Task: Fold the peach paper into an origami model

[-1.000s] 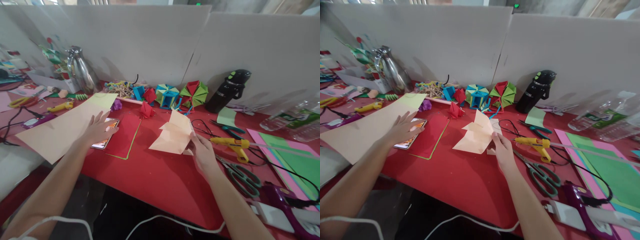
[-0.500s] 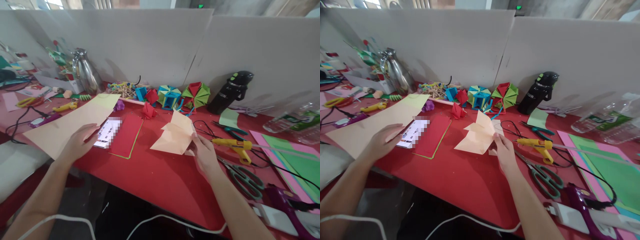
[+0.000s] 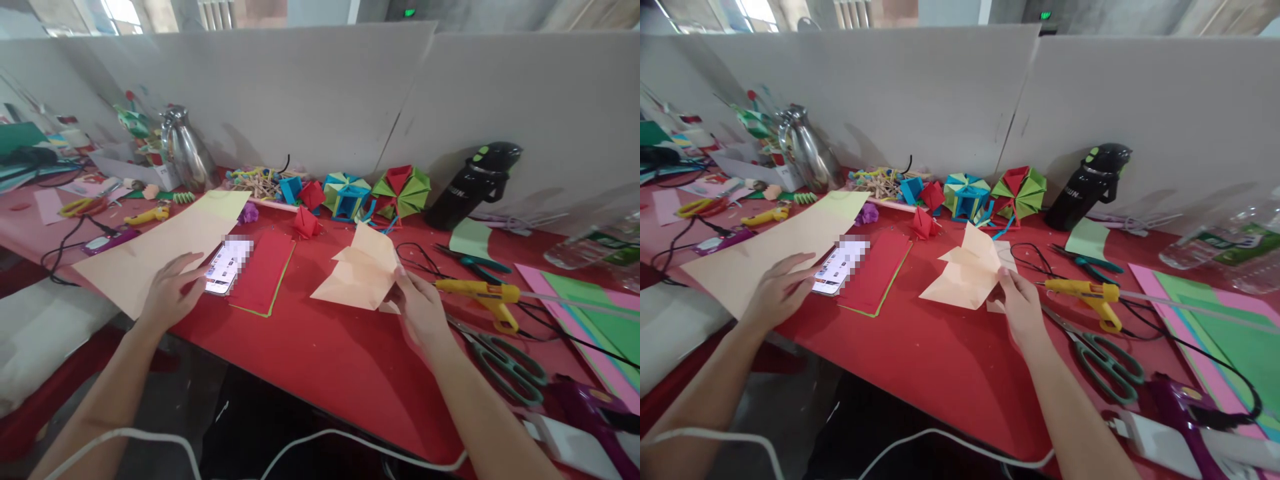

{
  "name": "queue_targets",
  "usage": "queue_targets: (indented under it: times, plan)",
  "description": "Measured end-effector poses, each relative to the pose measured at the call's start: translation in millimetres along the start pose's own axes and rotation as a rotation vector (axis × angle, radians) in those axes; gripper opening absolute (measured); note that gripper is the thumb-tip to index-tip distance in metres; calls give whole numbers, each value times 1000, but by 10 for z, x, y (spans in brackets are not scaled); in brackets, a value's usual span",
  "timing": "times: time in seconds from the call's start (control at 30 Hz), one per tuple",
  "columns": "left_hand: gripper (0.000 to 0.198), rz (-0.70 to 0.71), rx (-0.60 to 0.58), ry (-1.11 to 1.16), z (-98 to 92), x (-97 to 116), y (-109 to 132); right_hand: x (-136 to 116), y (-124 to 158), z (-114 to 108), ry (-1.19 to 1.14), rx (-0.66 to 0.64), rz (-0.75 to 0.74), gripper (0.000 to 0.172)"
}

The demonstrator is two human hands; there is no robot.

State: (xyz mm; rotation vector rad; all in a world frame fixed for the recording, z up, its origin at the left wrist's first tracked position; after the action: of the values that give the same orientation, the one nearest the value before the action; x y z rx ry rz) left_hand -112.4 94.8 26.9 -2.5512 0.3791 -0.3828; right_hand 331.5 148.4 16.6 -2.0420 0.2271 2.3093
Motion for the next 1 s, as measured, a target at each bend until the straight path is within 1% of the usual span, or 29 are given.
queue_targets:
  times: [0.07,0.23,0.33,0.5,0.73,0.9,1.0]
  plan:
    - [32,4,-22,-1,27,-20,-5,-1,0,-5,8,6,4,39]
    - [37,-28,44,44,-29,-85,14,-15,7,4,-5,2,4,38]
    - [36,-14,42,55,-30,-68,27,-24,14,17,-3,-8,2,38]
    - [32,-21,93,89,-73,-45,38,-34,22,19,27,-7,-15,38]
    - [34,2,15,78,-25,-14,11,-15,15,22,25,-18,-22,39]
    - [33,67,-65,10,36,36,-5,-19,22,26,23,-16,-15,39]
    - [36,66,-109,-28,80,26,-9,-23,28,28,20,-17,-9,39]
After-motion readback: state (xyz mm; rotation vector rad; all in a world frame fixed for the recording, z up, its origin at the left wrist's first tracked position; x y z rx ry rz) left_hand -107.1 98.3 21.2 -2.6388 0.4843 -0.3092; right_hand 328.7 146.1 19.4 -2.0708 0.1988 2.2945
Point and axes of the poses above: each hand's wrist, its own y-axis away from the middle knuckle, its own z-axis out of the palm, x = y × z, the point moved 9 cm from there along -y, towards the middle knuckle, and after that the axes turned 7 degrees about z, right-handed, at the moved point
